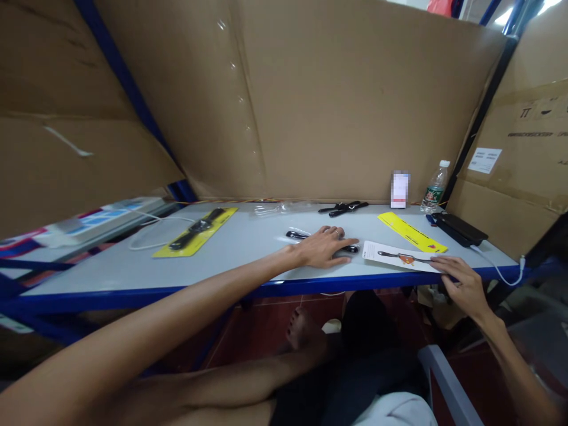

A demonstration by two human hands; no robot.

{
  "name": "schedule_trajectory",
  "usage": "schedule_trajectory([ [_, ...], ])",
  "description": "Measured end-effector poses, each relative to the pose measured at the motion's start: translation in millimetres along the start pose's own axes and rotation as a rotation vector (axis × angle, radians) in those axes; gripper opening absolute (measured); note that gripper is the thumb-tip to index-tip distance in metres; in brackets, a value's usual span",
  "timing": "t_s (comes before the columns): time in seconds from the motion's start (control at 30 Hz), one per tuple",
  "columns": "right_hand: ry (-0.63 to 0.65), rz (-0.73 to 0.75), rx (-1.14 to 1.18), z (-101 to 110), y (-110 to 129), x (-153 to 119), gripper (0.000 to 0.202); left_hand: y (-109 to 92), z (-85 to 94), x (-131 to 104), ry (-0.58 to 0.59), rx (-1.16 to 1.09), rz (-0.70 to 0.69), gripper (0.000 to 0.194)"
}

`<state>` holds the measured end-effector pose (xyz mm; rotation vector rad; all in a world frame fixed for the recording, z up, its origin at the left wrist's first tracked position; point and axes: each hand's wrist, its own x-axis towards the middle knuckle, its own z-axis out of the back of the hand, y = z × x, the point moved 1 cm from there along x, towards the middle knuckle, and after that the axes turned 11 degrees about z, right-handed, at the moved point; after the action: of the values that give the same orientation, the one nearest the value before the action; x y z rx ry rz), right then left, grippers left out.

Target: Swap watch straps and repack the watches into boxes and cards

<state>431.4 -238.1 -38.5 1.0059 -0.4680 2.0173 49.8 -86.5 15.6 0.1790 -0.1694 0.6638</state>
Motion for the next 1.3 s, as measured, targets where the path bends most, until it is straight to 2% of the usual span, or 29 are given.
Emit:
schedule_trajectory([
  [0.13, 0.142, 0.009, -0.121, -2, 4, 1, 0.041, -4, -0.4, 1, -0.006, 0.024, 0.034, 0.065],
  [0.3, 0.307, 0.031, -0.285, 4, 4, -4, 0.048, -11, -0.5, 9, 0.007, 0.016, 0.012, 0.059],
  [0.43, 0.393, 0.026, -0.335, 5, 15, 13, 0.036, -15, -1.1, 11, -0.005, 0.041, 0.022, 0.056],
  [0.53, 0.435, 0.011, -0.296, -10, 33, 40, 0.042, -16, -3.2, 9, -0.020, 0.049, 0.010, 0.055],
  [0.63, 0.486, 0.032, -0.200, -36, 52, 71, 0.055, -16, -6.2, 7, -0.037, 0.054, 0.020, 0.058],
  [0.77, 0.589, 0.031, -0.062, -67, 63, 102, 0.065, -16, -9.1, 5, -0.050, 0.034, 0.026, 0.060],
  [0.93, 0.607, 0.056, 0.047, -80, 61, 115, 0.063, -17, -9.4, 4, -0.043, 0.048, 0.032, 0.061],
  [1.3, 0.557, 0.138, 0.129, -87, 54, 122, 0.061, -19, -8.3, 3, -0.033, 0.073, 0.039, 0.060],
])
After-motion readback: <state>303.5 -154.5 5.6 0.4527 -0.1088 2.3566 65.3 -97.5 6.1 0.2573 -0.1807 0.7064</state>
